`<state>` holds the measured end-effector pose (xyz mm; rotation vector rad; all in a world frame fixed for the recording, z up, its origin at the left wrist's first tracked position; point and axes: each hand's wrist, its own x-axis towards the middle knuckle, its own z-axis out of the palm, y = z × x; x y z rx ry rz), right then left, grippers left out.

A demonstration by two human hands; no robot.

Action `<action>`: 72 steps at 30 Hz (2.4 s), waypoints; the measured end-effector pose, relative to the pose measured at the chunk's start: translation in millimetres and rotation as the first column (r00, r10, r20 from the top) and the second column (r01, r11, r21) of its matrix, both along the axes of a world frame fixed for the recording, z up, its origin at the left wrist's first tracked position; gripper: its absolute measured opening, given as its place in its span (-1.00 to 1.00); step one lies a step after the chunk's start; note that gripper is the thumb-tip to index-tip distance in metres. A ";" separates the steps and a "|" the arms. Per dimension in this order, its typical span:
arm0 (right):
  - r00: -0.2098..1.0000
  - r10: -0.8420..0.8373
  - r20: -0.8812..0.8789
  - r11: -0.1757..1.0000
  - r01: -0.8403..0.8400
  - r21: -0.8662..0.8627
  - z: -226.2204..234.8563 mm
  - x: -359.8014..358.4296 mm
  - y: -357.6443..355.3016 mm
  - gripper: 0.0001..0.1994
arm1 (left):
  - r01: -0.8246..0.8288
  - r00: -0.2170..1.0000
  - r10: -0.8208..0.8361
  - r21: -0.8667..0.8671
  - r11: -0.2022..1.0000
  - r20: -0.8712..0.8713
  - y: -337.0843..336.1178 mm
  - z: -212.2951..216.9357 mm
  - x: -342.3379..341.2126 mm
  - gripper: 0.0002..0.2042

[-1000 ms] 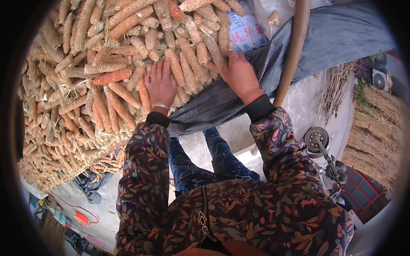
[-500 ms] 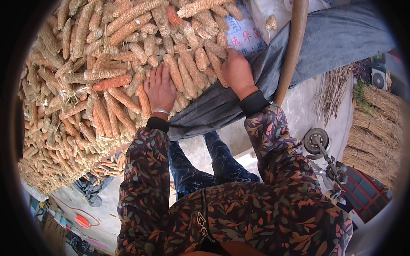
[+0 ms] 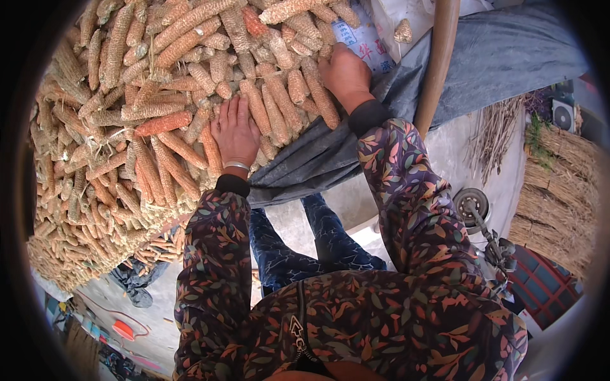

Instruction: The person uses a shovel to move corn cobs onto a large pile and then arranges them by hand. They repeatedly pick up individual cobs and place them in an orderly fashion on the pile.

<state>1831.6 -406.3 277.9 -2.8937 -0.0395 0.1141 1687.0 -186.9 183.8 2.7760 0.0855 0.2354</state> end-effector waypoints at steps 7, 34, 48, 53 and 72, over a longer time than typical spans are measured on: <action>0.988 0.137 -0.076 0.987 -0.142 -0.076 -3.3 3.2 -15.5 -0.71 | 0.006 1.000 -0.006 0.005 1.000 -0.010 0.2 1.2 -1.1 -0.43; 0.881 0.471 0.037 0.877 -0.463 -0.127 22.9 -92.8 9.2 -0.77 | 0.001 1.000 -0.001 -0.004 1.000 -0.031 -0.7 -0.4 -0.4 -0.43; 0.917 0.381 0.116 0.923 -0.369 -0.113 15.1 -96.1 19.8 -0.73 | -0.005 1.000 0.005 -0.010 1.000 -0.017 -0.2 -4.9 -1.3 -0.41; 0.922 0.372 0.108 0.927 -0.362 -0.102 27.9 -111.4 21.2 -0.75 | -0.010 1.000 0.010 -0.010 1.000 -0.006 1.0 -3.6 -0.2 -0.42; 0.941 0.303 0.151 0.946 -0.278 -0.168 25.6 -95.7 12.3 -0.60 | -0.023 1.000 0.023 -0.029 0.999 0.013 -2.8 -3.0 1.1 -0.48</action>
